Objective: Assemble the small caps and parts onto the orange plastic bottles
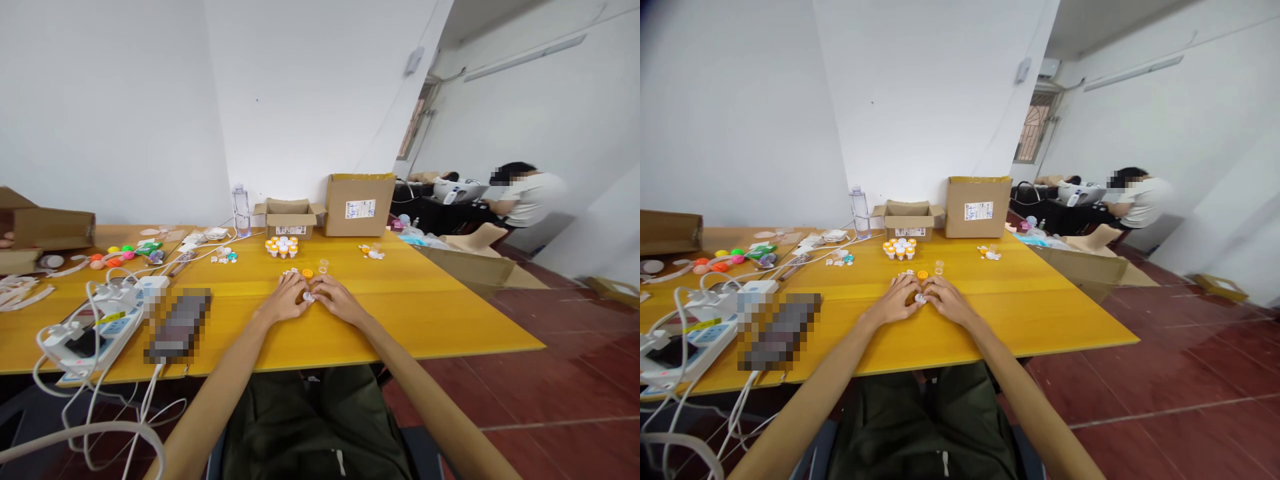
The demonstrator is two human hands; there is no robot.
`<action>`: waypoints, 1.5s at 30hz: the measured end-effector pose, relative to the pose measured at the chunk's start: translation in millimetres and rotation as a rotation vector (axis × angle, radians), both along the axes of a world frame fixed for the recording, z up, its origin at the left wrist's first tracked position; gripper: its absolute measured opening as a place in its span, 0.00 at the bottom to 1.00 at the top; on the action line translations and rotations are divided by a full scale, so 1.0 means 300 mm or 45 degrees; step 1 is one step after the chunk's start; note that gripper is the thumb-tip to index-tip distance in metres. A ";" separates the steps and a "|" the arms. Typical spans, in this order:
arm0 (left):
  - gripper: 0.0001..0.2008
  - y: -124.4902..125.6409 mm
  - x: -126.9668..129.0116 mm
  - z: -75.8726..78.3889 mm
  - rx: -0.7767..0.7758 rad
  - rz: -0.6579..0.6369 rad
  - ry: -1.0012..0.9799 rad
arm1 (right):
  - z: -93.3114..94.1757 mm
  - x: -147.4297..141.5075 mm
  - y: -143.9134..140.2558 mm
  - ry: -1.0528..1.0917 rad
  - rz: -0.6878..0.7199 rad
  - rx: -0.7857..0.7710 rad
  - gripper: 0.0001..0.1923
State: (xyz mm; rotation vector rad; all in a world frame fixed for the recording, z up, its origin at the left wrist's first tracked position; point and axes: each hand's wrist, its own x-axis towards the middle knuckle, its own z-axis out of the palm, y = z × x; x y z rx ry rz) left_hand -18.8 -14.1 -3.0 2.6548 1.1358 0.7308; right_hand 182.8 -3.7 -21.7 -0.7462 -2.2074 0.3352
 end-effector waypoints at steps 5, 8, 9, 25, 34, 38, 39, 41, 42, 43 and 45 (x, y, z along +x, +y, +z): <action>0.04 0.000 0.000 0.000 0.007 0.003 -0.018 | -0.005 0.002 0.003 0.017 -0.002 -0.031 0.08; 0.04 -0.001 0.001 0.001 0.000 0.002 -0.016 | -0.007 0.004 0.005 0.017 -0.006 -0.039 0.07; 0.04 -0.001 0.002 0.002 -0.003 0.003 -0.014 | -0.007 0.004 0.005 0.016 -0.005 -0.039 0.07; 0.04 -0.002 0.002 0.004 -0.017 -0.010 -0.024 | 0.001 0.007 0.002 0.011 0.009 -0.061 0.07; 0.04 -0.004 0.002 0.009 -0.023 -0.006 0.005 | 0.009 0.004 -0.005 -0.011 -0.021 -0.057 0.06; 0.04 -0.003 0.001 0.008 -0.041 -0.009 0.001 | 0.011 0.003 -0.008 -0.010 -0.020 -0.067 0.06; 0.04 -0.002 0.001 0.007 -0.042 -0.013 -0.004 | 0.012 0.003 -0.008 -0.008 -0.020 -0.071 0.07; 0.04 0.000 0.000 0.003 -0.037 -0.019 -0.013 | 0.012 0.002 -0.008 -0.008 -0.021 -0.076 0.06; 0.04 0.001 -0.001 0.001 -0.033 -0.020 -0.016 | 0.012 0.002 -0.008 -0.009 -0.022 -0.077 0.06; 0.05 0.002 -0.001 -0.001 -0.029 -0.021 -0.018 | 0.012 0.002 -0.007 -0.010 -0.024 -0.077 0.07; 0.04 0.003 -0.001 -0.004 -0.021 -0.022 -0.020 | 0.012 0.003 -0.007 -0.011 -0.028 -0.072 0.07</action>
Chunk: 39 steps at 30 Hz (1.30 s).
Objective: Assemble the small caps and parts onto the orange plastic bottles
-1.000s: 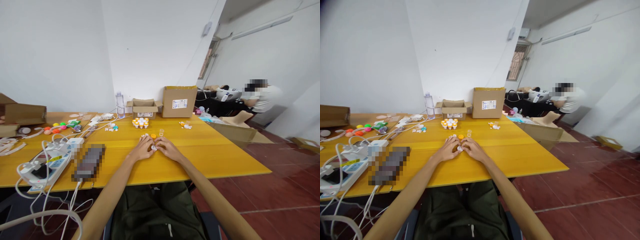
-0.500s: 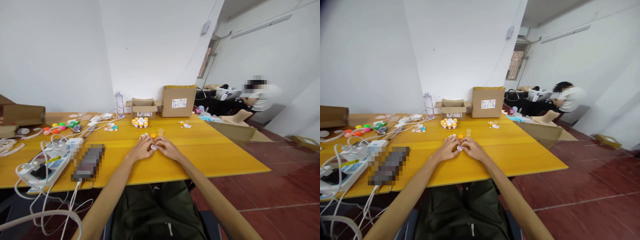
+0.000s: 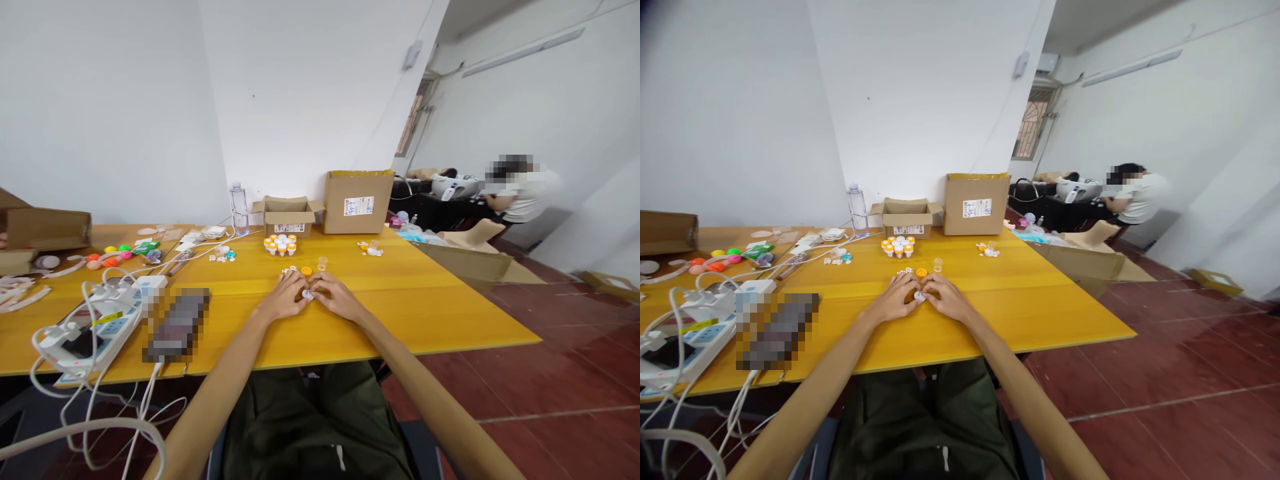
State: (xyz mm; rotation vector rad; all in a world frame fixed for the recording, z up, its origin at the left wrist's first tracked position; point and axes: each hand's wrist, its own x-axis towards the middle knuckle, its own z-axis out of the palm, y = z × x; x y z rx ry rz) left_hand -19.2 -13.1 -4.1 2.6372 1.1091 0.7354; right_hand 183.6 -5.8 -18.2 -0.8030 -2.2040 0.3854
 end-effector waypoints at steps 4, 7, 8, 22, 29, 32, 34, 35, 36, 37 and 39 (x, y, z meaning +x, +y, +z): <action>0.04 0.000 0.001 -0.001 0.008 0.005 0.011 | -0.002 0.001 0.002 0.001 0.005 0.014 0.07; 0.03 -0.002 0.003 0.002 0.003 0.012 0.022 | -0.003 0.000 0.002 -0.001 0.005 0.022 0.07; 0.04 -0.003 0.003 0.003 0.001 0.012 0.020 | -0.003 0.000 0.002 -0.003 0.000 0.024 0.07; 0.04 -0.002 0.002 0.004 -0.010 0.010 -0.007 | -0.005 -0.001 -0.005 -0.007 -0.078 0.116 0.08; 0.03 -0.006 0.004 0.007 -0.003 0.021 0.008 | -0.007 0.001 -0.007 0.014 -0.124 0.147 0.08; 0.04 -0.008 0.005 0.008 -0.006 0.039 0.007 | -0.018 0.004 0.003 0.015 -0.181 0.148 0.08; 0.04 -0.008 0.005 0.007 -0.011 0.057 0.007 | -0.025 0.007 0.010 0.007 -0.202 0.149 0.09; 0.04 -0.007 0.005 0.006 -0.010 0.068 0.007 | -0.028 0.007 0.013 0.003 -0.205 0.151 0.09; 0.04 -0.006 0.005 0.005 -0.007 0.080 0.005 | -0.030 0.008 0.016 0.002 -0.205 0.155 0.09; 0.05 -0.005 0.004 0.005 -0.002 0.091 0.004 | -0.032 0.008 0.018 0.001 -0.205 0.159 0.09; 0.08 -0.003 0.003 0.003 0.008 0.112 0.001 | -0.034 0.009 0.020 -0.001 -0.211 0.162 0.09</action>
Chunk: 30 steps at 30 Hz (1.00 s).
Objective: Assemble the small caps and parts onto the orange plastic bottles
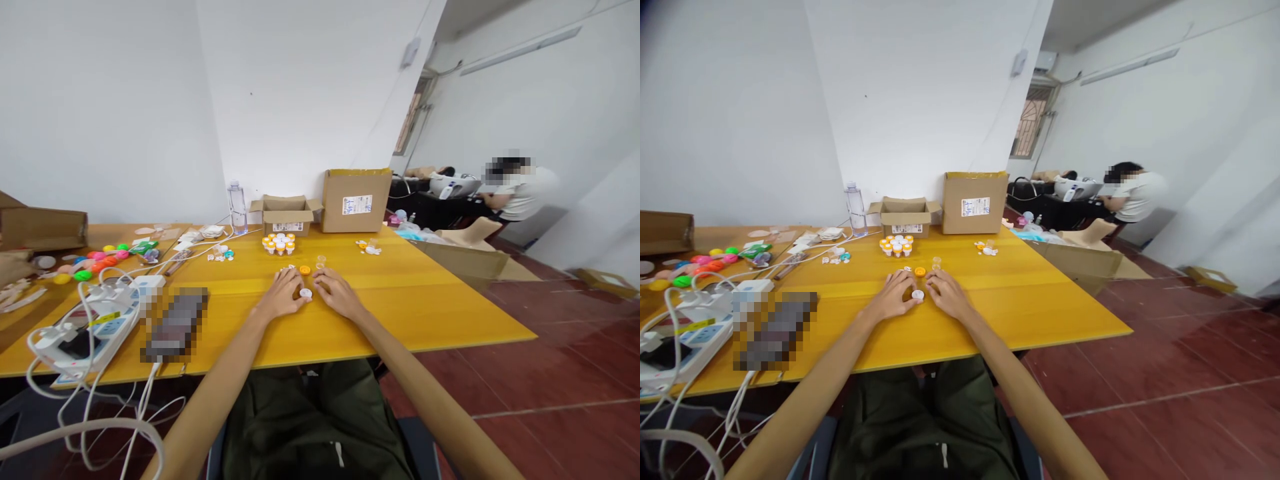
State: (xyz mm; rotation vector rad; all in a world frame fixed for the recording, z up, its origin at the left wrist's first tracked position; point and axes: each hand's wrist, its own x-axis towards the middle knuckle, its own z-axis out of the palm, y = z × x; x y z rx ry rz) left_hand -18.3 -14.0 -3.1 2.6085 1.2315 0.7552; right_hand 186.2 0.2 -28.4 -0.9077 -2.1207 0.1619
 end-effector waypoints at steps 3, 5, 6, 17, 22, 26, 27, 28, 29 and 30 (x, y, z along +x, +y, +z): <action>0.12 0.001 -0.001 0.001 0.014 0.021 -0.001 | -0.002 0.001 0.001 -0.014 -0.017 -0.010 0.09; 0.14 0.001 -0.002 0.003 0.022 0.027 -0.002 | -0.003 0.002 0.002 -0.027 -0.025 -0.015 0.09; 0.15 0.000 -0.001 0.005 0.026 0.027 -0.003 | -0.004 0.003 0.002 -0.034 -0.028 -0.014 0.09; 0.18 -0.016 -0.014 0.010 0.068 -0.019 0.034 | -0.011 -0.011 0.002 -0.212 0.021 0.055 0.18; 0.14 -0.026 -0.013 0.018 0.011 -0.042 0.072 | 0.007 -0.018 -0.010 -0.436 -0.044 0.009 0.28; 0.11 -0.038 -0.008 0.028 -0.014 -0.010 0.129 | 0.029 -0.024 -0.028 -0.480 -0.056 -0.009 0.25; 0.09 -0.041 -0.007 0.030 -0.016 0.000 0.142 | 0.031 -0.023 -0.031 -0.461 -0.052 0.005 0.23; 0.08 -0.043 -0.007 0.031 -0.019 0.013 0.151 | 0.031 -0.022 -0.032 -0.435 -0.045 0.023 0.22; 0.07 -0.044 -0.007 0.032 -0.022 0.025 0.155 | 0.030 -0.020 -0.031 -0.407 -0.035 0.045 0.20; 0.05 -0.045 -0.007 0.033 -0.028 0.033 0.154 | 0.027 -0.017 -0.030 -0.379 -0.024 0.066 0.19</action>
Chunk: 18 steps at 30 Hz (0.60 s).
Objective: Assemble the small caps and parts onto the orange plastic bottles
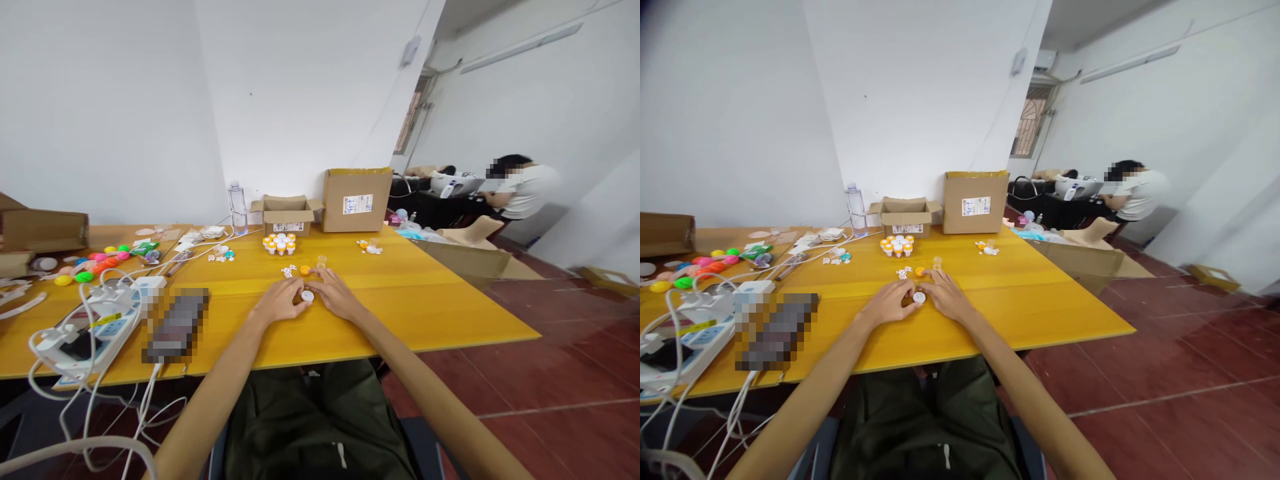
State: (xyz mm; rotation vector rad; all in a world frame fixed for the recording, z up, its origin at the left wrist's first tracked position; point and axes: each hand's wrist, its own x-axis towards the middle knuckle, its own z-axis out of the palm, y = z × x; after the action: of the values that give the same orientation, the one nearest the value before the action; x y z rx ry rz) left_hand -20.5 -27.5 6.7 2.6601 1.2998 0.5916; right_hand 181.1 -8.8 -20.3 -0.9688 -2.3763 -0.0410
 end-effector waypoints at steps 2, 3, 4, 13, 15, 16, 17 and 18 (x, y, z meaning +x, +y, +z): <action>0.06 0.001 -0.002 0.000 -0.016 -0.001 -0.009 | -0.008 0.006 0.005 0.048 0.023 0.033 0.17; 0.08 0.003 -0.003 -0.001 -0.022 -0.013 -0.017 | -0.013 0.009 0.008 0.069 0.029 0.047 0.16; 0.09 0.005 -0.004 -0.003 -0.024 -0.034 -0.024 | -0.017 0.012 0.011 0.087 0.033 0.057 0.15; 0.07 0.028 -0.009 -0.027 0.032 -0.140 -0.035 | -0.039 0.022 0.036 0.192 0.013 0.062 0.12; 0.06 0.029 -0.009 -0.030 0.037 -0.127 -0.034 | -0.042 0.023 0.039 0.208 -0.008 0.050 0.11; 0.06 0.029 -0.009 -0.031 0.039 -0.116 -0.035 | -0.043 0.024 0.040 0.213 -0.014 0.042 0.11; 0.06 0.030 -0.009 -0.032 0.040 -0.105 -0.036 | -0.043 0.024 0.040 0.215 -0.018 0.033 0.11; 0.06 0.031 -0.008 -0.033 0.043 -0.093 -0.037 | -0.042 0.024 0.040 0.215 -0.021 0.025 0.10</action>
State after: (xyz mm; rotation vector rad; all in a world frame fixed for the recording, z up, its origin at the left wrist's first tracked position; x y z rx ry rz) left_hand -23.0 -18.1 -3.2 2.7016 1.1901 0.6456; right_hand 188.3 3.3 -32.9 -0.9450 -2.2100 0.0111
